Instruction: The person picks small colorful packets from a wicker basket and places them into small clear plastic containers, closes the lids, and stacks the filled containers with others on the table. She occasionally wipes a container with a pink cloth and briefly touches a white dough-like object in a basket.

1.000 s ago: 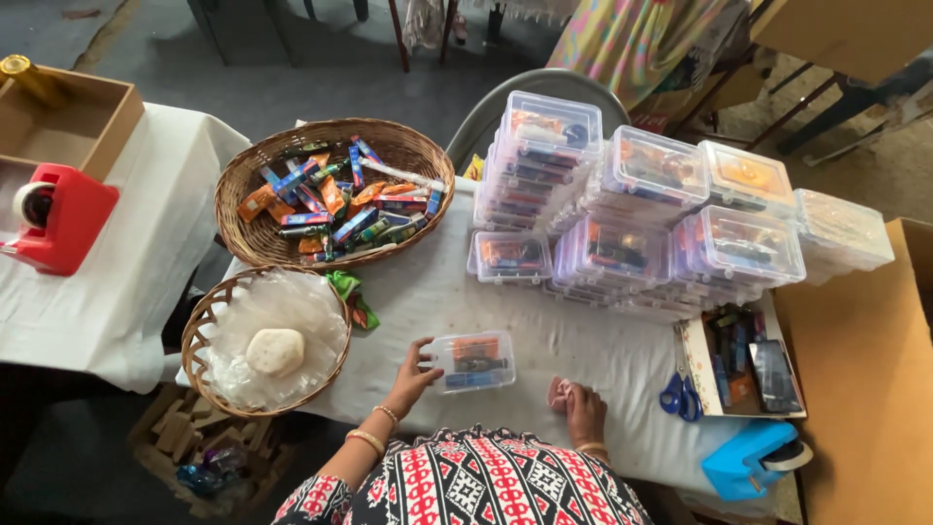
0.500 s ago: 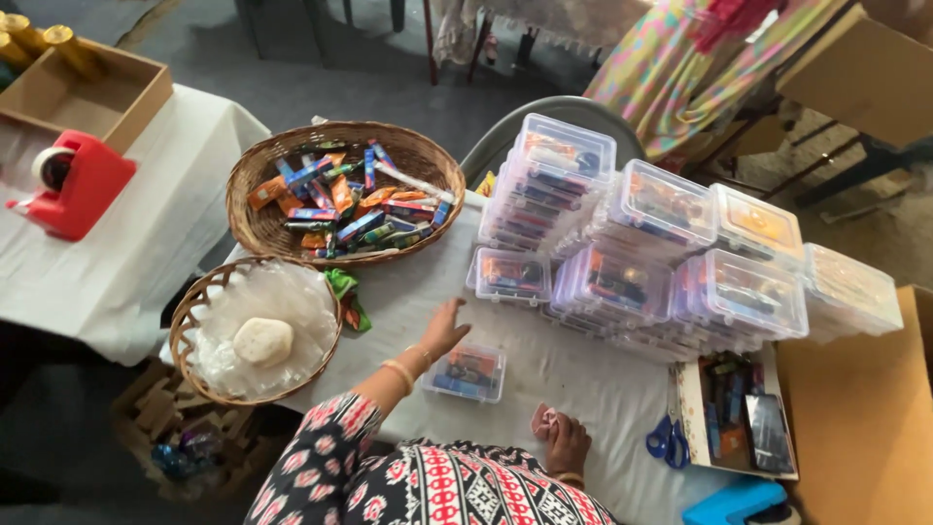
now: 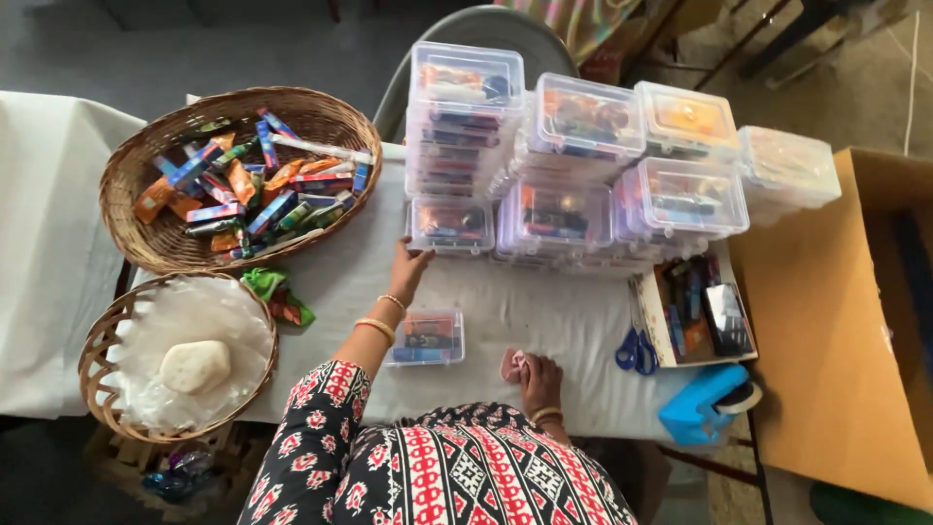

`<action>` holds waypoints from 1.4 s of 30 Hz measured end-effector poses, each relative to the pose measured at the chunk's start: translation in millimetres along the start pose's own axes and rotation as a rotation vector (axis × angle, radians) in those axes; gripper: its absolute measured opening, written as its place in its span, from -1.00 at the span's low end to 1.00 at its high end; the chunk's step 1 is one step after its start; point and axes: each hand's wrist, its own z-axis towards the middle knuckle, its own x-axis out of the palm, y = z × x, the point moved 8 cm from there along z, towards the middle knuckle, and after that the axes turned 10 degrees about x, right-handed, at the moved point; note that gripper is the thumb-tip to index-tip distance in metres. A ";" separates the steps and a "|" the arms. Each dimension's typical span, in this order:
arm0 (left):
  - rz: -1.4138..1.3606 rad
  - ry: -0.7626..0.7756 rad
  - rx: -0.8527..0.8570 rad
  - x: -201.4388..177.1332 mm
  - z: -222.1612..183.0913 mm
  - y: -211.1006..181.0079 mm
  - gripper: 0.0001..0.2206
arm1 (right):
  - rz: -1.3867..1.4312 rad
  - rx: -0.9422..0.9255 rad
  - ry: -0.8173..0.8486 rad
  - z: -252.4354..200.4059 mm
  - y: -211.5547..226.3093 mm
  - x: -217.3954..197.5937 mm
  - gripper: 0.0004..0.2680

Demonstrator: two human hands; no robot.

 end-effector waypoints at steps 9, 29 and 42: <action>0.434 0.059 0.295 -32.9 -48.7 1.5 -0.35 | 0.033 0.010 0.011 0.7 4.7 -6.8 -0.83; 0.904 0.398 0.317 -75.1 -187.4 -39.1 0.02 | -0.003 0.006 0.001 -1.5 -5.7 6.9 -0.84; 0.463 0.197 0.220 -62.1 -206.5 54.5 -0.19 | 0.231 -0.355 0.084 13.4 136.8 14.0 -0.78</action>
